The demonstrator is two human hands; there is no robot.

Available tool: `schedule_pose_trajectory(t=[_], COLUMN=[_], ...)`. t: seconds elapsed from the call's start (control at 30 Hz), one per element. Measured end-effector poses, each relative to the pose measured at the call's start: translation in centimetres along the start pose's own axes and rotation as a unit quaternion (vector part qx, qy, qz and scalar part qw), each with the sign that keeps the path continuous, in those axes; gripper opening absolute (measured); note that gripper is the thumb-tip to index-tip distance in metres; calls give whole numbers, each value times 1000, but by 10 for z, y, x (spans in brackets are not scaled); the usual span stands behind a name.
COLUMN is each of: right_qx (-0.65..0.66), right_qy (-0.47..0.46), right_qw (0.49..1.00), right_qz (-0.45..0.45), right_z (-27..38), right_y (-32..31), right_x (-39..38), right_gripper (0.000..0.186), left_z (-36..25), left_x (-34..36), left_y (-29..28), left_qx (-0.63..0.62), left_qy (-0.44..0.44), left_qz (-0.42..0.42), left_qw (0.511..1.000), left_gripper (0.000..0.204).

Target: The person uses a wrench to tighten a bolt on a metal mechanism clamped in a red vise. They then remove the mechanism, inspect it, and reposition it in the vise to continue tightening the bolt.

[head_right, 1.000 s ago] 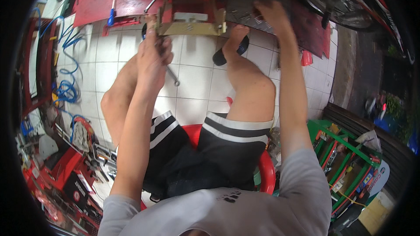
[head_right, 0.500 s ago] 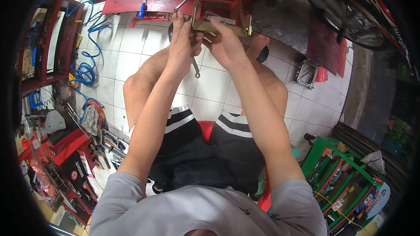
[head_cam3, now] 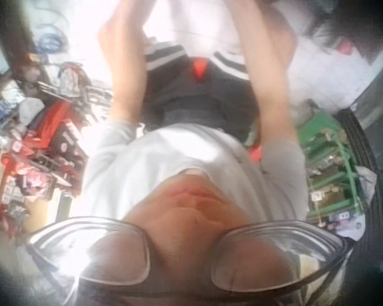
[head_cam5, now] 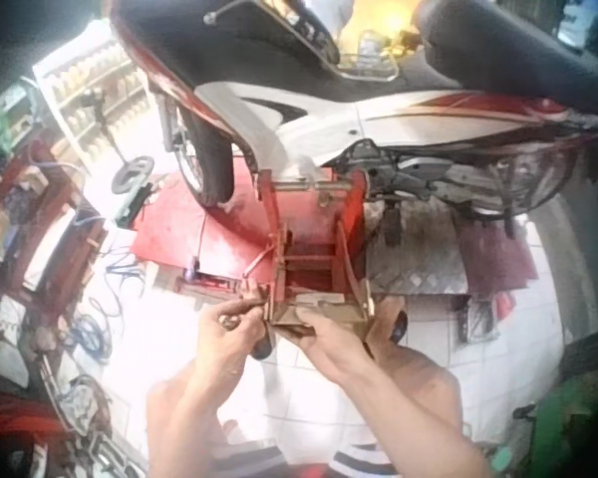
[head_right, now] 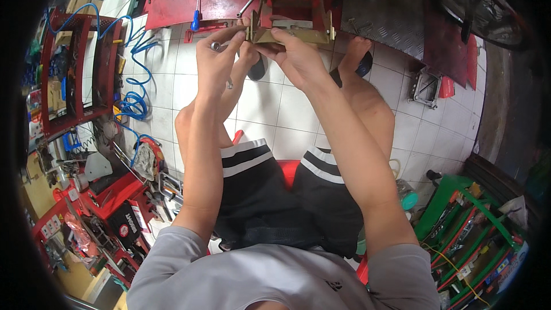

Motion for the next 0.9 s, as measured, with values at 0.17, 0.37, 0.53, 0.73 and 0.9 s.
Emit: schedule_pose_trajectory(t=[0.17,0.37,0.53,0.73,0.9], right_qx=[-1,-7,-19,-5,-6], right_qy=[-39,-24,-12,-36,-41], right_qw=[999,1000,1000,999,999], right_qz=[16,-9,-17,-3,-24], right_z=[-1,-4,-5,-3,-2], right_y=[2,2,-1,0,-3], right_x=[3,4,4,5,6], right_gripper=[25,27,25,24,23], left_z=[0,4,-3,-1,1], left_x=[-6,-2,-3,3,6], left_y=[5,10,19,20,21], left_qx=[-39,-17,51,65,94], left_qy=[-97,-67,-4,48,-29], left_qz=[29,56,105,103,53], left_qw=[994,996,993,991,994], left_gripper=[19,20,20,24,34])
Point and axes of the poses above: each hand's wrist, its own x-axis towards the middle knuckle, its own y-axis out of the palm, z = x × y, the point moved 8 cm from there along x, towards the middle knuckle, and after that the axes turned 1 degree about z, right-handed, at the moved point
